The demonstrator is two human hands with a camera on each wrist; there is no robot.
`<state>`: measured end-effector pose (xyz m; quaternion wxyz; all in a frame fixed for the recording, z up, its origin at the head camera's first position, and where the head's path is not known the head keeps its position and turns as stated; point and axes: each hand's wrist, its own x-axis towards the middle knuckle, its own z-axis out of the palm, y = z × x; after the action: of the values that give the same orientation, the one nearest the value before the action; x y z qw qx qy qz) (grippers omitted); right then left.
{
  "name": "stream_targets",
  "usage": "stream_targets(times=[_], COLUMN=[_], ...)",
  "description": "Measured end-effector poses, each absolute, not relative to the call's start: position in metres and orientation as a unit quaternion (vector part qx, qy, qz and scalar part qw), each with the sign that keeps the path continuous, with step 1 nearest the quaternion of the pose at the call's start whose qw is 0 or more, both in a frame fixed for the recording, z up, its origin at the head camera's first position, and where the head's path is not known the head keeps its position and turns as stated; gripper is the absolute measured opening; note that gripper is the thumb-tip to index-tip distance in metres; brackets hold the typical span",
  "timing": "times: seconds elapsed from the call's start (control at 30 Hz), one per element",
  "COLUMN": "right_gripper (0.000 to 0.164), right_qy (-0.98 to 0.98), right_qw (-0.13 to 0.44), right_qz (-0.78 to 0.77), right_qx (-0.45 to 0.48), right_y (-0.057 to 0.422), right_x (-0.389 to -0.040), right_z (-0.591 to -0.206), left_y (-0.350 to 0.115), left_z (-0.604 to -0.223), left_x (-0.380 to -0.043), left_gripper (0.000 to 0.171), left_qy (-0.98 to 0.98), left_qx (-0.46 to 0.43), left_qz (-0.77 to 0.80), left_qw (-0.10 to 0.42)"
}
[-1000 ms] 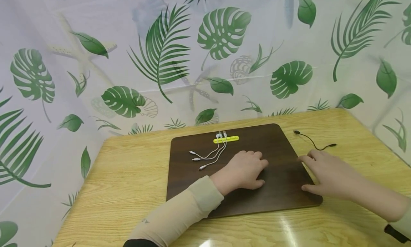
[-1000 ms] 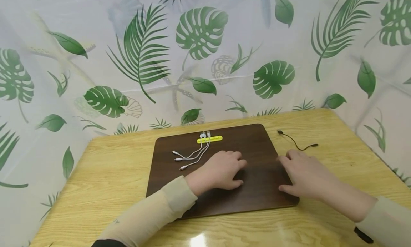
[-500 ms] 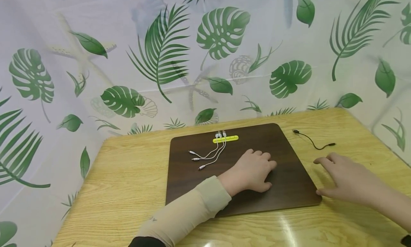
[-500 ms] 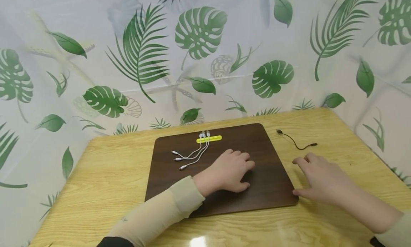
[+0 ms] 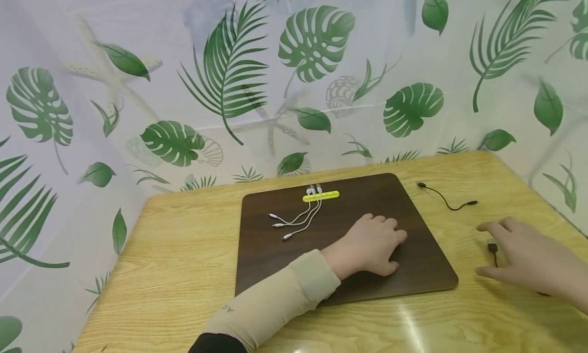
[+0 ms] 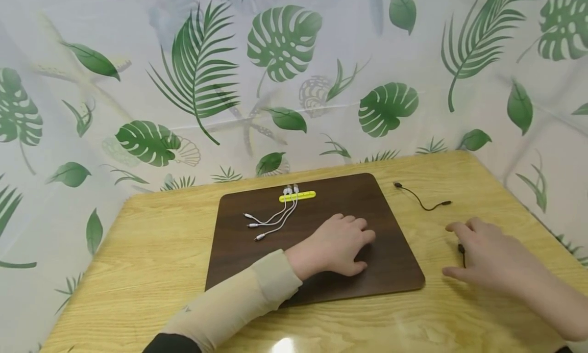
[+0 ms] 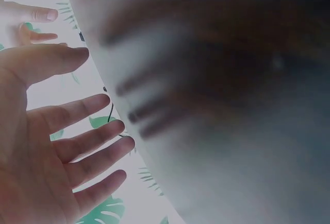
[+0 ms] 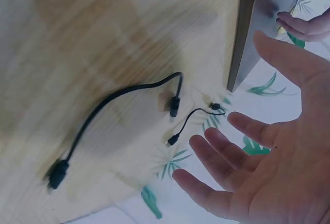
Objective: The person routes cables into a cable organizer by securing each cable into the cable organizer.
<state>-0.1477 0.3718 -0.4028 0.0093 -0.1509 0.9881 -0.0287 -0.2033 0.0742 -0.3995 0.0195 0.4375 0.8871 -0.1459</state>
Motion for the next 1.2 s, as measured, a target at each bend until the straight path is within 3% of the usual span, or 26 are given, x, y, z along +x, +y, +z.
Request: stream_targets(times=[0.5,0.63,0.83,1.2], right_gripper=[0.089,0.092,0.095,0.095], right_qy=[0.991,0.990,0.984,0.986], right_qw=[0.002,-0.021,-0.099,-0.109], right_qz=[-0.017,-0.018,-0.031,-0.064], right_qx=[-0.135,-0.138,-0.145,-0.112], right_y=[0.396,0.406,0.426,0.435], right_x=[-0.136,-0.127,-0.112,-0.097], right_z=[-0.413,-0.422,-0.445,-0.460], left_y=[0.094,0.106,0.122,0.141], left_z=[-0.395,-0.395,-0.395,-0.396], left_x=[-0.199,-0.196,-0.191,-0.185], left_gripper=[0.049,0.049,0.054,0.045], left_qy=[0.877,0.876,0.870,0.863], left_qx=[0.453,0.454,0.464,0.478], left_qz=[-0.157,-0.161,-0.168,-0.159], left_qw=[0.018,0.024,0.028,0.041])
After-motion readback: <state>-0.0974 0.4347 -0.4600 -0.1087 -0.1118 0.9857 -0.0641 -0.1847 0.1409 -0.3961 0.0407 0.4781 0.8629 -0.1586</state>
